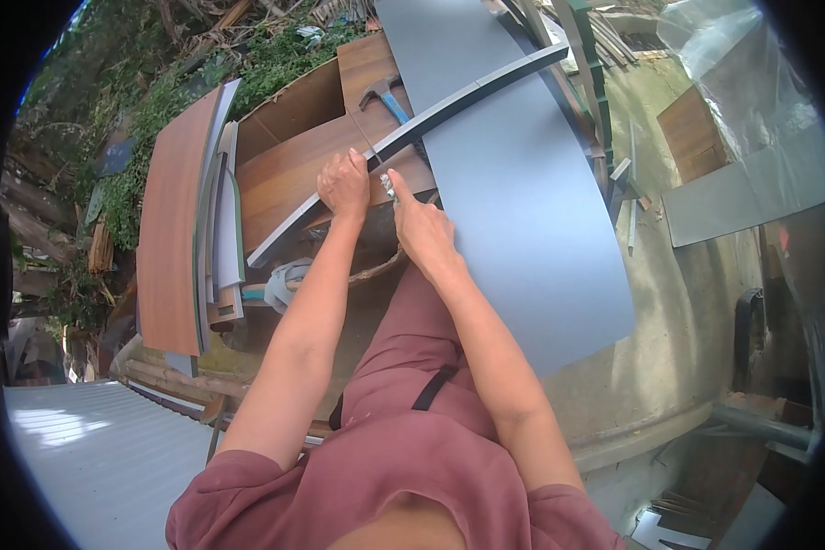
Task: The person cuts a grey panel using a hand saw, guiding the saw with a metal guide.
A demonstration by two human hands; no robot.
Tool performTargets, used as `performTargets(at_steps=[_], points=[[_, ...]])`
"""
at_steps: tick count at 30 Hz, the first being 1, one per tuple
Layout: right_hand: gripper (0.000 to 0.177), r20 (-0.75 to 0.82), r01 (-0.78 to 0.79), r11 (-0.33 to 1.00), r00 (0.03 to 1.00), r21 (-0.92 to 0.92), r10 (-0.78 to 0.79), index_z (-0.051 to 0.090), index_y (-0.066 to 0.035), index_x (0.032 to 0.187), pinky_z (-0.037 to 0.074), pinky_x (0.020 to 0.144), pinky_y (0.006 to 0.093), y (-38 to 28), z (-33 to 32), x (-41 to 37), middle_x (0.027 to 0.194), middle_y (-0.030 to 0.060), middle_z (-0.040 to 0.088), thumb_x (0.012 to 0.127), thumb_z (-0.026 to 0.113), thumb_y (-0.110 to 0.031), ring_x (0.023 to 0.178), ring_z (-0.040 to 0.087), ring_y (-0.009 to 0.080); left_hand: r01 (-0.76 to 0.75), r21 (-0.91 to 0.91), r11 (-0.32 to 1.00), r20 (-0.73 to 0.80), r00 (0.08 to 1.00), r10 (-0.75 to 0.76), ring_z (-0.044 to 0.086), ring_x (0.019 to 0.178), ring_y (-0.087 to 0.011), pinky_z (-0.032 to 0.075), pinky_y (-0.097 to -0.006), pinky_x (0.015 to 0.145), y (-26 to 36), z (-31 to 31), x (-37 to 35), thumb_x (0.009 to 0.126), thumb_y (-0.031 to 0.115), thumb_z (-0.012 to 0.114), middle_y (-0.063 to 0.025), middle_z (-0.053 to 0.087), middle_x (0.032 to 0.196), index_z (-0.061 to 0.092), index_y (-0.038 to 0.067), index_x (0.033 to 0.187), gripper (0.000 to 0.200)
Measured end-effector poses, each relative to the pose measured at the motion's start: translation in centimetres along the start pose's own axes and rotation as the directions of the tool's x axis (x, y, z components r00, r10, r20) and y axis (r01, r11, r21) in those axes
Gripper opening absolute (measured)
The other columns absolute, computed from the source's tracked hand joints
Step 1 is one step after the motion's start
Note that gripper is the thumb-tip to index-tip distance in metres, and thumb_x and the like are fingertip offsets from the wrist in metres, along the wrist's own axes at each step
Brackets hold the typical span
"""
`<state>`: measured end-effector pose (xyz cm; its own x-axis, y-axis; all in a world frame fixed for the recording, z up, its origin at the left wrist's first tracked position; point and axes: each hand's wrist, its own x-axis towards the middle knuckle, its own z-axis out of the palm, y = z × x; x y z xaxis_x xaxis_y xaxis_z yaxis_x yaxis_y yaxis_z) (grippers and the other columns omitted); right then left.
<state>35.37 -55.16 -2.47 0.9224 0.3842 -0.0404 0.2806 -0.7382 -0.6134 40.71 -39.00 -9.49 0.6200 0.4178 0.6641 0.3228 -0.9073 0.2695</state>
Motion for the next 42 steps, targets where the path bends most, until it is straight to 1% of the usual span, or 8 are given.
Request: performTargets(at_steps=[8, 17, 20, 25, 27, 30, 32, 42], points=[[0.055, 0.024, -0.020, 1.000, 1.000, 0.010, 0.020, 0.029, -0.024, 0.143, 0.048, 0.064, 0.0533, -0.5, -0.4, -1.2, 0.072, 0.0245, 0.063, 0.092, 0.048, -0.018, 0.070, 0.062, 0.0439, -0.048, 0.006, 0.999, -0.017, 0.999, 0.049, 0.061, 0.070, -0.0309, 0.046, -0.0444, 0.063, -0.5, 0.4, 0.0, 0.087, 0.026, 0.050, -0.0120, 0.063, 0.072, 0.063, 0.005, 0.062, 0.036], [0.057, 0.042, -0.038, 0.999, 0.998, 0.036, 0.036, 0.026, -0.023, 0.143, 0.047, 0.066, 0.0527, 0.9, -0.6, -5.4, 0.072, 0.0220, 0.064, 0.091, 0.049, -0.017, 0.069, 0.062, 0.0432, -0.054, -0.006, 0.999, -0.038, 0.998, 0.054, 0.061, 0.069, -0.0316, 0.045, -0.0453, 0.063, -0.3, 0.0, -0.1, 0.087, 0.025, 0.050, -0.0132, 0.063, 0.075, 0.062, 0.003, 0.062, 0.036], [0.057, 0.068, -0.046, 0.998, 0.997, 0.046, 0.043, 0.025, -0.024, 0.143, 0.045, 0.066, 0.0518, 0.7, -0.8, -5.1, 0.071, 0.0251, 0.061, 0.092, 0.048, -0.015, 0.069, 0.059, 0.0454, -0.049, -0.007, 0.999, -0.035, 0.998, 0.049, 0.061, 0.070, -0.0318, 0.045, -0.0454, 0.064, 0.0, -0.1, -0.1, 0.087, 0.025, 0.050, -0.0137, 0.063, 0.074, 0.062, 0.002, 0.063, 0.036], [0.057, 0.058, -0.024, 0.999, 0.998, 0.036, 0.022, 0.026, -0.025, 0.143, 0.045, 0.066, 0.0525, 1.0, -1.3, -4.1, 0.071, 0.0253, 0.061, 0.092, 0.048, -0.015, 0.071, 0.059, 0.0454, -0.023, -0.022, 1.000, -0.040, 0.999, 0.022, 0.061, 0.071, -0.0321, 0.045, -0.0454, 0.065, 0.1, -0.1, -0.1, 0.087, 0.026, 0.050, -0.0140, 0.063, 0.074, 0.062, 0.002, 0.062, 0.036], [0.057, 0.063, -0.028, 0.999, 0.998, 0.038, 0.026, 0.026, -0.026, 0.143, 0.045, 0.066, 0.0527, 0.8, -1.5, -2.9, 0.071, 0.0253, 0.061, 0.091, 0.049, -0.015, 0.071, 0.059, 0.0455, -0.010, -0.034, 0.999, 0.004, 1.000, 0.010, 0.061, 0.071, -0.0321, 0.045, -0.0457, 0.066, 0.0, -0.1, 0.0, 0.088, 0.026, 0.050, -0.0139, 0.062, 0.073, 0.062, 0.002, 0.063, 0.036], [0.054, 0.071, 0.000, 1.000, 0.997, 0.017, -0.001, 0.029, -0.022, 0.142, 0.047, 0.069, 0.0527, 0.1, -0.7, -0.4, 0.074, 0.0237, 0.064, 0.092, 0.047, -0.018, 0.073, 0.062, 0.0437, -0.048, -0.033, 0.998, -0.041, 0.998, 0.047, 0.060, 0.070, -0.0317, 0.045, -0.0456, 0.065, -0.1, -0.1, 0.0, 0.087, 0.025, 0.051, -0.0131, 0.062, 0.071, 0.062, 0.002, 0.062, 0.036], [0.054, 0.017, 0.028, 1.000, 0.999, 0.012, -0.028, 0.030, -0.023, 0.142, 0.048, 0.068, 0.0537, 0.0, 0.0, 0.8, 0.073, 0.0244, 0.063, 0.092, 0.048, -0.018, 0.072, 0.062, 0.0445, -0.046, -0.030, 0.999, -0.041, 0.998, 0.044, 0.060, 0.070, -0.0316, 0.045, -0.0455, 0.064, -0.3, 0.0, 0.0, 0.087, 0.025, 0.051, -0.0128, 0.062, 0.071, 0.062, 0.003, 0.062, 0.036], [0.056, -0.018, -0.008, 1.000, 1.000, 0.026, 0.008, 0.027, -0.026, 0.143, 0.046, 0.067, 0.0531, 0.3, 1.1, 0.5, 0.070, 0.0253, 0.061, 0.092, 0.049, -0.018, 0.070, 0.060, 0.0443, -0.052, -0.001, 0.999, -0.047, 0.998, 0.052, 0.061, 0.068, -0.0308, 0.047, -0.0443, 0.063, -0.3, 0.3, 0.1, 0.086, 0.024, 0.051, -0.0121, 0.063, 0.072, 0.064, 0.004, 0.062, 0.034]])
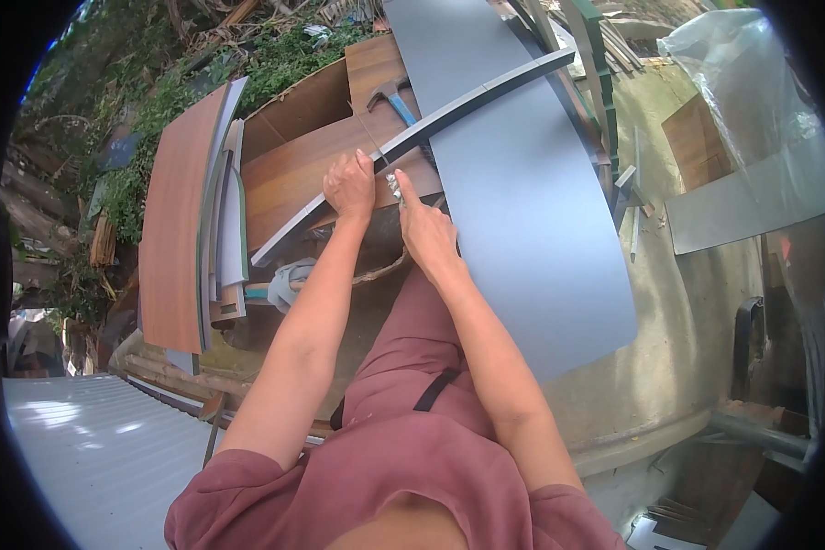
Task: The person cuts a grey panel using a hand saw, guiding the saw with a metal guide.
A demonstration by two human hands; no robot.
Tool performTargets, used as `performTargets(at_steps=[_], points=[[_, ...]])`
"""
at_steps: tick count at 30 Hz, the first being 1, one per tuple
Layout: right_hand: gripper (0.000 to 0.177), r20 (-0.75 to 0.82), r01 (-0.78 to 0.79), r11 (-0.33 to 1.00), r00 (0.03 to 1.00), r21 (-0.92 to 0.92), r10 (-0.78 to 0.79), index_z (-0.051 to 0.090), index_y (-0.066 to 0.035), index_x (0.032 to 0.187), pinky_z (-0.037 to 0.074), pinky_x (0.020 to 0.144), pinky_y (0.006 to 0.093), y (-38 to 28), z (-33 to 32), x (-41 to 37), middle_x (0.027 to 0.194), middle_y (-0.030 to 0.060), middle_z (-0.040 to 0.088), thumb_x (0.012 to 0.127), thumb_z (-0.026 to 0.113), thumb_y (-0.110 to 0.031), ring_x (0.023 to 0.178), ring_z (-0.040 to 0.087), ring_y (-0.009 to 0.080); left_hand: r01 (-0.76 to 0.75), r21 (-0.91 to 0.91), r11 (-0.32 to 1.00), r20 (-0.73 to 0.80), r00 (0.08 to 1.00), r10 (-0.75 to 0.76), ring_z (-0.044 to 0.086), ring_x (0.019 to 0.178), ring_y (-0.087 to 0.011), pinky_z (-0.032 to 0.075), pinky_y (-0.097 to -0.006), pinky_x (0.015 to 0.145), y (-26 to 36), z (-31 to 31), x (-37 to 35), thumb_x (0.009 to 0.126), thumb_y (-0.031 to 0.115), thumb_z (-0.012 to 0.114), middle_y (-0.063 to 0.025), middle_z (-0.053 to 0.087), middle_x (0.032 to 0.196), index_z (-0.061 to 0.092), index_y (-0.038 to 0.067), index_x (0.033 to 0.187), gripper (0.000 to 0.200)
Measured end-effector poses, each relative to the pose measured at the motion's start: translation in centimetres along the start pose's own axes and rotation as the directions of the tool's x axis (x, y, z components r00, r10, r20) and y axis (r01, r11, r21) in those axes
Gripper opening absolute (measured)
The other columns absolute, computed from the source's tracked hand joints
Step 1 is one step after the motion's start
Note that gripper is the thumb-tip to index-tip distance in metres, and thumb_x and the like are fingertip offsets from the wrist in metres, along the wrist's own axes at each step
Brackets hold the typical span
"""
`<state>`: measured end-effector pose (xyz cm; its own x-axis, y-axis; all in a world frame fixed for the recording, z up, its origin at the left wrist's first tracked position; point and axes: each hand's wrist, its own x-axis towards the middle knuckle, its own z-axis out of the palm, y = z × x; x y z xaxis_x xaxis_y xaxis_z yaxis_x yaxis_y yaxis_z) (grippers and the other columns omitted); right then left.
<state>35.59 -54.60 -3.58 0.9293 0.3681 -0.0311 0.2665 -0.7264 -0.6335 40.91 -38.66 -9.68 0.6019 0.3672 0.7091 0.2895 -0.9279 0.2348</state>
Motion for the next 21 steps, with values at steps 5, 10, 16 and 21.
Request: performTargets(at_steps=[5, 10, 16, 21], points=[[0.057, 0.037, 0.022, 1.000, 0.999, -0.005, -0.022, 0.025, -0.024, 0.144, 0.046, 0.066, 0.0520, 0.7, -1.2, -2.6, 0.070, 0.0252, 0.061, 0.092, 0.049, -0.015, 0.071, 0.060, 0.0444, 0.006, 0.001, 1.000, 0.005, 1.000, -0.006, 0.062, 0.069, -0.0309, 0.047, -0.0446, 0.063, -0.1, 0.0, 0.1, 0.086, 0.024, 0.051, -0.0121, 0.063, 0.074, 0.064, 0.003, 0.060, 0.035], [0.058, 0.079, -0.013, 1.000, 0.997, 0.005, 0.012, 0.023, -0.023, 0.145, 0.045, 0.065, 0.0515, 1.4, -1.8, -6.4, 0.071, 0.0245, 0.061, 0.093, 0.048, -0.015, 0.071, 0.060, 0.0444, 0.023, 0.021, 1.000, 0.031, 0.999, -0.024, 0.062, 0.070, -0.0310, 0.047, -0.0447, 0.063, 0.0, -0.1, -0.3, 0.086, 0.025, 0.051, -0.0126, 0.064, 0.075, 0.064, 0.002, 0.060, 0.037], [0.057, 0.098, -0.029, 1.000, 0.995, -0.006, 0.029, 0.023, -0.022, 0.145, 0.045, 0.066, 0.0513, 0.6, -2.3, -6.3, 0.071, 0.0247, 0.061, 0.093, 0.047, -0.016, 0.070, 0.059, 0.0452, -0.006, -0.024, 1.000, 0.001, 1.000, 0.006, 0.062, 0.069, -0.0317, 0.047, -0.0444, 0.064, 0.1, -0.4, 0.0, 0.086, 0.025, 0.052, -0.0135, 0.063, 0.073, 0.062, 0.002, 0.060, 0.037], [0.055, 0.103, -0.013, 1.000, 0.995, -0.022, 0.015, 0.025, -0.022, 0.143, 0.045, 0.066, 0.0519, -0.1, -3.1, -4.9, 0.070, 0.0253, 0.060, 0.093, 0.047, -0.016, 0.070, 0.059, 0.0457, 0.028, -0.018, 0.999, 0.050, 0.998, -0.027, 0.062, 0.071, -0.0315, 0.046, -0.0450, 0.065, 0.2, -0.4, 0.1, 0.087, 0.025, 0.050, -0.0135, 0.063, 0.074, 0.064, 0.002, 0.063, 0.037]])
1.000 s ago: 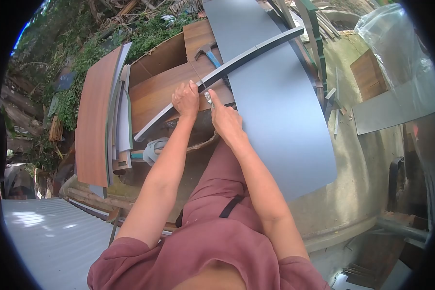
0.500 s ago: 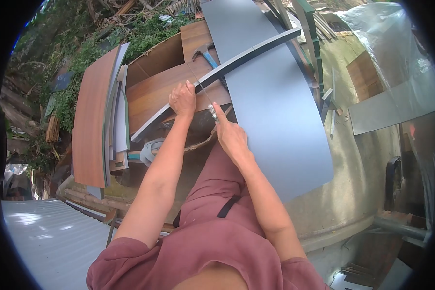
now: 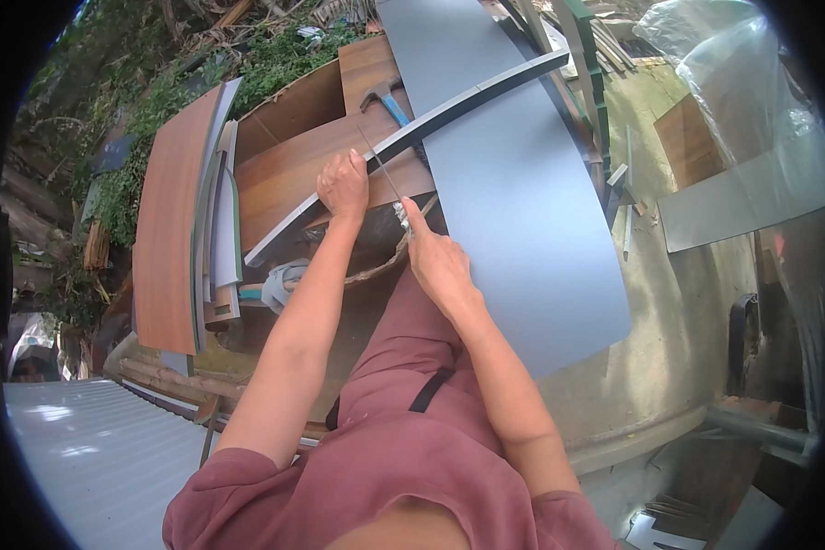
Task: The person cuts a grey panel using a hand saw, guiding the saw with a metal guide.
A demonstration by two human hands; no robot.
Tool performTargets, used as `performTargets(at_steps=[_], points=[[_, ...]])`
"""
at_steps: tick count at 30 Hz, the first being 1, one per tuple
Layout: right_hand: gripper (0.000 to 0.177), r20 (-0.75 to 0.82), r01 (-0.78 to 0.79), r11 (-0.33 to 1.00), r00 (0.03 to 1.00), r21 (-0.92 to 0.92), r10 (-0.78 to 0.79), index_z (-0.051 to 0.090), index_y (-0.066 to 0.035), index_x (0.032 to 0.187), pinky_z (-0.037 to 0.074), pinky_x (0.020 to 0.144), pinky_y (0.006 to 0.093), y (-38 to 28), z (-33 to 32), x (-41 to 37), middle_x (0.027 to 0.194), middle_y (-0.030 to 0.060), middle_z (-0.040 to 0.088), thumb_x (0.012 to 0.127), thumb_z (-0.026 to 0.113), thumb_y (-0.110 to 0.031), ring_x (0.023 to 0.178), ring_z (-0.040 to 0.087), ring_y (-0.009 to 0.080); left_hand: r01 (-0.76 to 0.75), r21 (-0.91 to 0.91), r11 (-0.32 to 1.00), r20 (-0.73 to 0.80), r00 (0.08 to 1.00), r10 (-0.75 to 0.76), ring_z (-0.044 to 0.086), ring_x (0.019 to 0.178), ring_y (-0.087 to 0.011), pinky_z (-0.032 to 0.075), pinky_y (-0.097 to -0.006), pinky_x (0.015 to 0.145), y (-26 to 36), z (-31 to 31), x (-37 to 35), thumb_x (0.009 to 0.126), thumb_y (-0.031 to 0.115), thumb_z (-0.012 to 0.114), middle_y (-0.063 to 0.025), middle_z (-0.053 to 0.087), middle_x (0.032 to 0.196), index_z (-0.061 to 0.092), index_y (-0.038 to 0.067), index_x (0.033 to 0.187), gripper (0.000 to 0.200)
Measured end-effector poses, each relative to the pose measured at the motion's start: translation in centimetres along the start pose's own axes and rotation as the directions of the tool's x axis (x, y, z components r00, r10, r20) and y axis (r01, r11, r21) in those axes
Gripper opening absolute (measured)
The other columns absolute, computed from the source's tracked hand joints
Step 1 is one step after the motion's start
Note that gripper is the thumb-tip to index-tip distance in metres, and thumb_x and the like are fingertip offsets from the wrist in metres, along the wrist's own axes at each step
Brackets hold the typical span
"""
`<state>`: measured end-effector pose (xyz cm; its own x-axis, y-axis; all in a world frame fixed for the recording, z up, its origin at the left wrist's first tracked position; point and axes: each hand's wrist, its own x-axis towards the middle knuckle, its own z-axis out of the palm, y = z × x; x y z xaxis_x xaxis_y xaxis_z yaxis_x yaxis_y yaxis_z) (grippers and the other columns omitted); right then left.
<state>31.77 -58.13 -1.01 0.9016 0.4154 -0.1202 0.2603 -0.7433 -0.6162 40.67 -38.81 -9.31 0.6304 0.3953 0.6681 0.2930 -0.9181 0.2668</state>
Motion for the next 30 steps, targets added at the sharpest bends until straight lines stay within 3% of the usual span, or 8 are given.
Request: performTargets(at_steps=[7, 12, 30], points=[[0.054, -0.078, 0.043, 0.999, 0.996, -0.021, -0.044, 0.028, -0.022, 0.142, 0.048, 0.065, 0.0540, -0.2, 1.7, 4.2, 0.070, 0.0237, 0.063, 0.093, 0.047, -0.019, 0.069, 0.062, 0.0444, -0.024, -0.013, 1.000, -0.050, 0.998, 0.023, 0.061, 0.069, -0.0320, 0.046, -0.0446, 0.064, -0.1, 0.2, 0.0, 0.087, 0.025, 0.050, -0.0131, 0.063, 0.072, 0.063, 0.003, 0.062, 0.036], [0.054, -0.037, -0.005, 1.000, 0.999, 0.014, 0.006, 0.026, -0.022, 0.142, 0.046, 0.068, 0.0538, -0.3, 1.6, 3.7, 0.073, 0.0271, 0.061, 0.093, 0.048, -0.019, 0.073, 0.060, 0.0470, 0.002, 0.001, 1.000, -0.028, 1.000, -0.002, 0.061, 0.069, -0.0318, 0.046, -0.0450, 0.063, 0.0, 0.1, 0.1, 0.087, 0.025, 0.050, -0.0130, 0.063, 0.073, 0.063, 0.002, 0.062, 0.037], [0.057, -0.047, 0.007, 1.000, 0.999, 0.011, -0.007, 0.027, -0.017, 0.143, 0.047, 0.065, 0.0532, 0.4, 1.6, 1.1, 0.070, 0.0235, 0.063, 0.091, 0.049, -0.016, 0.068, 0.062, 0.0438, -0.020, 0.027, 0.999, -0.053, 0.998, 0.021, 0.062, 0.070, -0.0313, 0.046, -0.0447, 0.063, 0.0, 0.3, -0.1, 0.086, 0.025, 0.051, -0.0120, 0.063, 0.074, 0.062, 0.003, 0.059, 0.037]])
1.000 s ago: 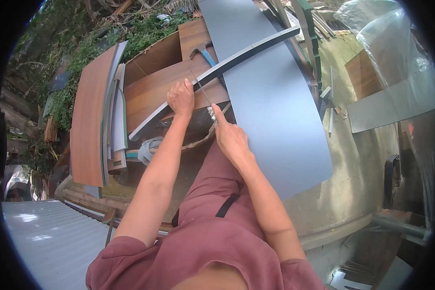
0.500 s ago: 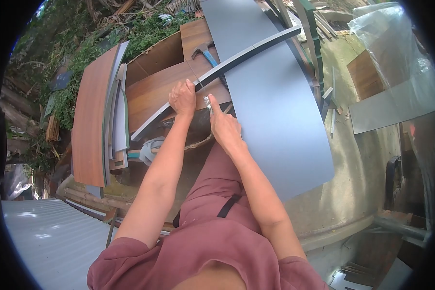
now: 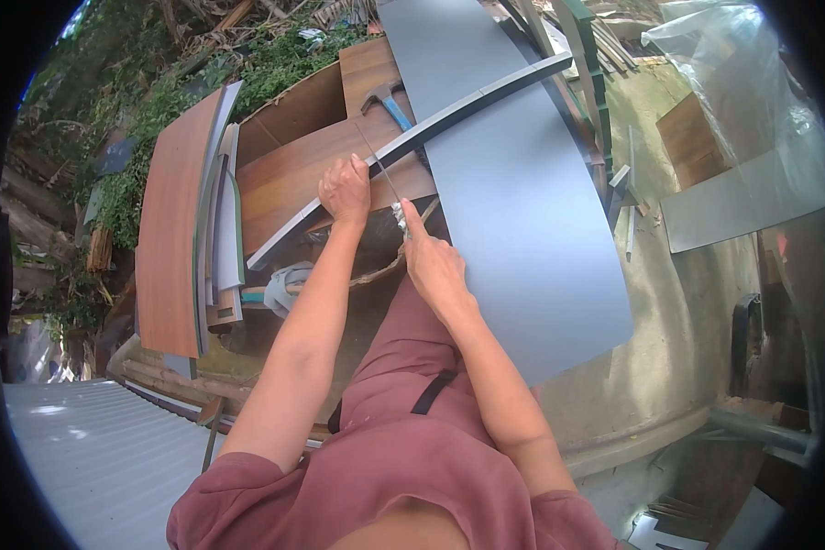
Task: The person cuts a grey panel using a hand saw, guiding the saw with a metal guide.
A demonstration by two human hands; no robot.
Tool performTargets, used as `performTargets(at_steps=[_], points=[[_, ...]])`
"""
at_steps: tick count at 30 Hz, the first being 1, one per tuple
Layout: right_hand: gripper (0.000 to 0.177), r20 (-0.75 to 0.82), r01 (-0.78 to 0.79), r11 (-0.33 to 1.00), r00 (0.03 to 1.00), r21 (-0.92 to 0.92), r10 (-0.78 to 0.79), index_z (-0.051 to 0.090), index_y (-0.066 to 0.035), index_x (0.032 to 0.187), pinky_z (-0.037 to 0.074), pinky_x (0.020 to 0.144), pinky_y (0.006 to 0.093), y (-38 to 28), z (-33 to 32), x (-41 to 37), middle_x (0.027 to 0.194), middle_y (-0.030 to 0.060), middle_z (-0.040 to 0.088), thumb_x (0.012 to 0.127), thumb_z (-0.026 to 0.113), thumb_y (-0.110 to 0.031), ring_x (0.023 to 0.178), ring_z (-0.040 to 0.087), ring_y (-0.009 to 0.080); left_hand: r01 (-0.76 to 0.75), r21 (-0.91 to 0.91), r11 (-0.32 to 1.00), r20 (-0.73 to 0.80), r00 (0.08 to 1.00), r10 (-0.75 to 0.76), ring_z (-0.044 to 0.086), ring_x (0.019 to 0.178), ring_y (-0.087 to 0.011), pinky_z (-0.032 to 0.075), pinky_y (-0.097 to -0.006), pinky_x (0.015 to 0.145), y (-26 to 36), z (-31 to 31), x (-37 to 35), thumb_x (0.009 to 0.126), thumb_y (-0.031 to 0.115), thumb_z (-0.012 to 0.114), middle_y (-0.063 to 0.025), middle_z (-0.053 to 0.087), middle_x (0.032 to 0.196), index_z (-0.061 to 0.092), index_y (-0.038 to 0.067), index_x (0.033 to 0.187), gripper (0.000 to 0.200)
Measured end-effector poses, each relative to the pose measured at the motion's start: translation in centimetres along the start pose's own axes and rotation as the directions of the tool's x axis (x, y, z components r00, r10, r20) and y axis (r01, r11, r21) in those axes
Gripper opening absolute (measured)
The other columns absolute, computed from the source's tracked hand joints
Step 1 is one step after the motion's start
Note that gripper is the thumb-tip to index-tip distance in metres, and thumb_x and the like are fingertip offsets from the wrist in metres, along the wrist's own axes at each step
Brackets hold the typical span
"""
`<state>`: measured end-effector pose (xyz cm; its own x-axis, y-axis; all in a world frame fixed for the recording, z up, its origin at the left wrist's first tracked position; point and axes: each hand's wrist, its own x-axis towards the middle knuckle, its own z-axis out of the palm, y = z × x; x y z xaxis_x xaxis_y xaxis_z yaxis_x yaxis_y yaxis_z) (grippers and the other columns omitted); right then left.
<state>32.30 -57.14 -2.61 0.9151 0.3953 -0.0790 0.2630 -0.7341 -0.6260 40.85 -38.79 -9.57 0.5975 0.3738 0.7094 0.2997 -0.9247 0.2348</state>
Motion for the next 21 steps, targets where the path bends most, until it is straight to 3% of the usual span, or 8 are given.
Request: performTargets(at_steps=[21], points=[[0.052, 0.029, 0.010, 1.000, 1.000, 0.000, -0.010, 0.030, -0.019, 0.141, 0.046, 0.068, 0.0507, -0.4, -1.2, 3.3, 0.073, 0.0240, 0.062, 0.093, 0.048, -0.017, 0.071, 0.060, 0.0434, 0.058, 0.007, 0.998, 0.010, 0.998, -0.058, 0.061, 0.069, -0.0311, 0.046, -0.0456, 0.064, -0.5, 1.4, 0.8, 0.088, 0.027, 0.050, -0.0115, 0.063, 0.071, 0.063, 0.003, 0.062, 0.038]])
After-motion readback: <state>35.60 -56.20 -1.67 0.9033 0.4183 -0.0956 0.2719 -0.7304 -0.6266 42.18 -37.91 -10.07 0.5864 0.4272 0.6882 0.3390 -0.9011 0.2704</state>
